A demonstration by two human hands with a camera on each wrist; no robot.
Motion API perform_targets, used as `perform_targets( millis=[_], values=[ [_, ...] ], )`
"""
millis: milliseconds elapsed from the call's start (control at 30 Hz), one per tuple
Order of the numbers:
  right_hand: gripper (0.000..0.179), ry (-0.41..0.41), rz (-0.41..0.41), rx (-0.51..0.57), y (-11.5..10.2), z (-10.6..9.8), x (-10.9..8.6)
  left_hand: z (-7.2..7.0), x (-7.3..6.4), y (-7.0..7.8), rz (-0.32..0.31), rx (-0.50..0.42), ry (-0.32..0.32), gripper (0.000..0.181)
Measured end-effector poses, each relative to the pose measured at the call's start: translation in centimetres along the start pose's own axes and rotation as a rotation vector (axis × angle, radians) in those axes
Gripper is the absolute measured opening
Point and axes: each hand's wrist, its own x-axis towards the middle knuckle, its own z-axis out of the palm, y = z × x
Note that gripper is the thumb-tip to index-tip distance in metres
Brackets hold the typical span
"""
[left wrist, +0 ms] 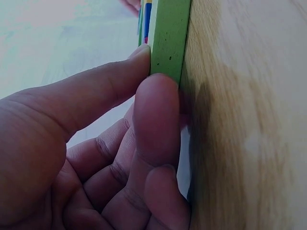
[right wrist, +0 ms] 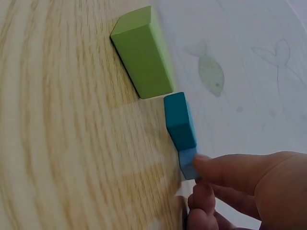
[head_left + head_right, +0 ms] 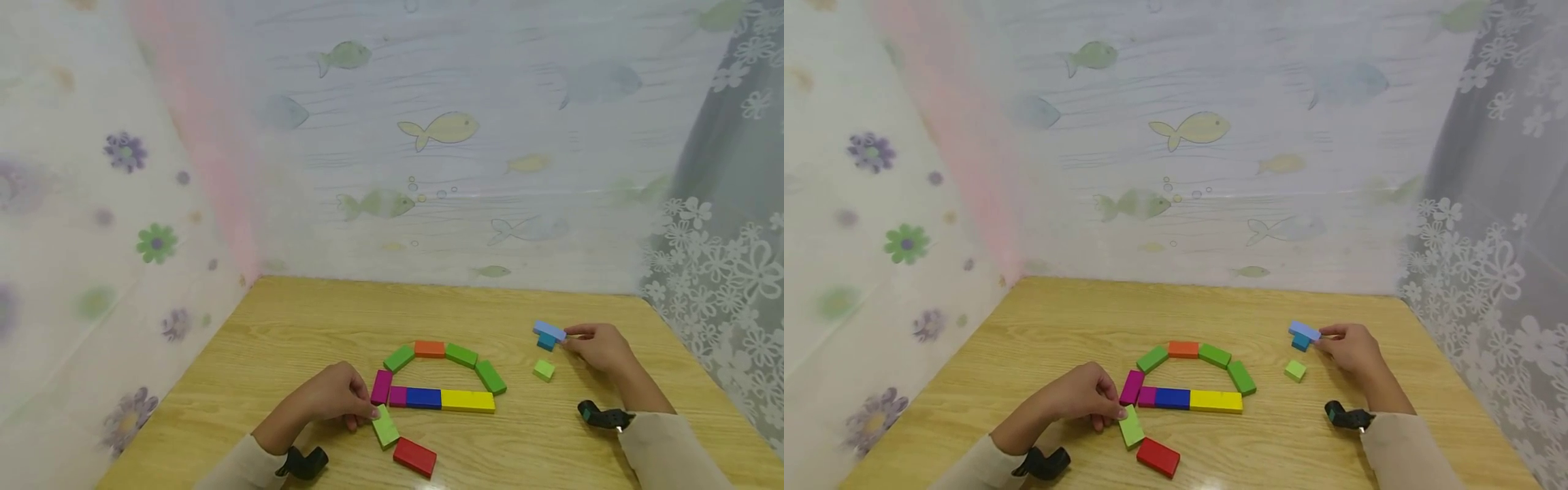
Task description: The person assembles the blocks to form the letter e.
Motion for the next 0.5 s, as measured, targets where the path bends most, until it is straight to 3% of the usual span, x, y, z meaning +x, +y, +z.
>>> perform_targets(
  millis=[500],
  values=[
    [0.053, 0.02, 0.034, 0.01, -0.54, 0.39, -0.26, 0.0, 0.02, -0.04, -0.007, -0.003, -0.003, 0.021]
  ],
)
